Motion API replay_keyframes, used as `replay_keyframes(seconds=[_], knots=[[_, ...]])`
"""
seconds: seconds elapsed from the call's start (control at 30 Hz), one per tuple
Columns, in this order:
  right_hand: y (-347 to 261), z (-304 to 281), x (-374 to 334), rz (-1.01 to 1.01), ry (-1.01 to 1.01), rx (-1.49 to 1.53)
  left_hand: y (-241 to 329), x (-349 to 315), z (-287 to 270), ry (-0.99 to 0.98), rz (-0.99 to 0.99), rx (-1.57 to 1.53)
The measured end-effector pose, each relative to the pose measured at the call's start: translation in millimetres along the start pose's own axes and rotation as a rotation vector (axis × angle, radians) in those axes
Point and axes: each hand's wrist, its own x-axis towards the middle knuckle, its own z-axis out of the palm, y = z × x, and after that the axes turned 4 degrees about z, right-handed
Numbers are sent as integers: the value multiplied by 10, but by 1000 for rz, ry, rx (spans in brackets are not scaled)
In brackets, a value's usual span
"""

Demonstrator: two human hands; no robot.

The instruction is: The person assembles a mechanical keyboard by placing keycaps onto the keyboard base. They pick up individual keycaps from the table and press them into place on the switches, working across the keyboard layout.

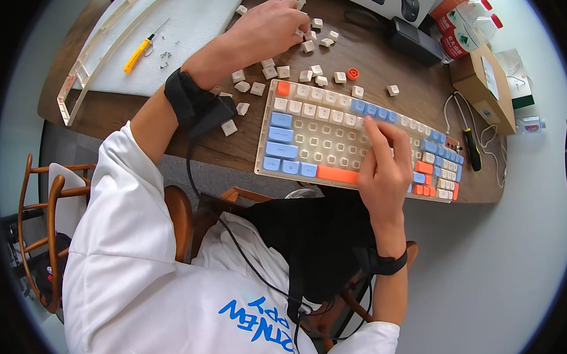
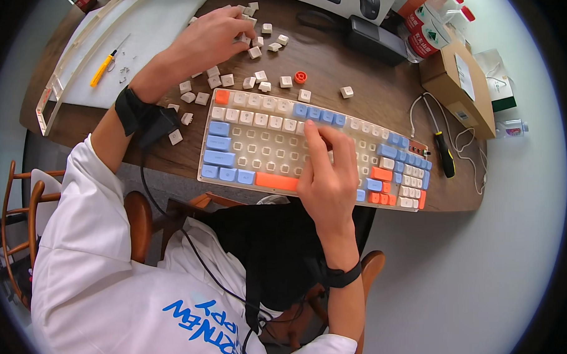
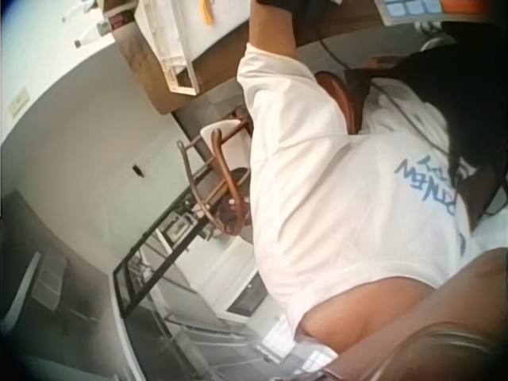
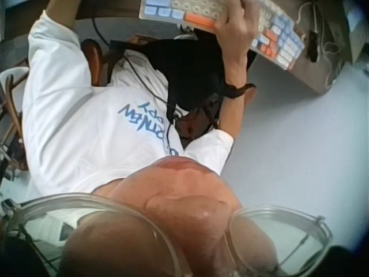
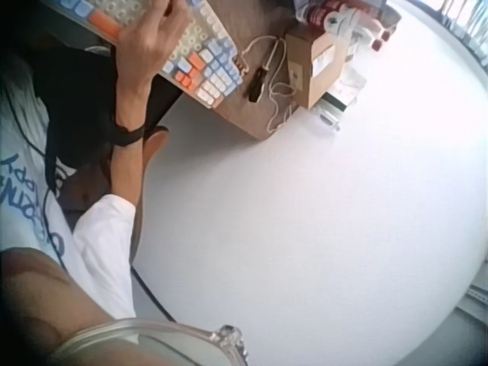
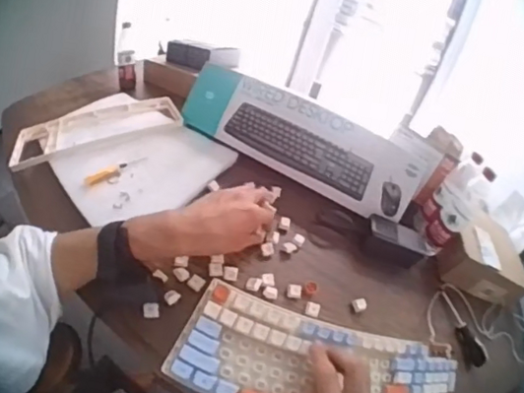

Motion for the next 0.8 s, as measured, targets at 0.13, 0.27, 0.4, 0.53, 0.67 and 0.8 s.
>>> replay_keyframes(seconds=[0.13, 0.27, 0.4, 0.53, 0.67, 0.8], knots=[[-6, -26, 5, 60, -5, 55, 104, 41, -142, 51, -18, -86], [-49, -132, 82, 237, -17, 181, 398, 49, -413, 57, 45, -394], [-163, -262, 186, 337, -10, 324, 814, -44, -516, 2, 250, -652], [-240, -227, 292, 220, -58, 352, 1034, -121, -458, -113, 297, -715], [-230, -224, 308, 194, -122, 356, 1031, -135, -398, -146, 257, -860], [-149, -240, 242, 194, -114, 298, 1031, -168, -379, -172, 249, -841]])
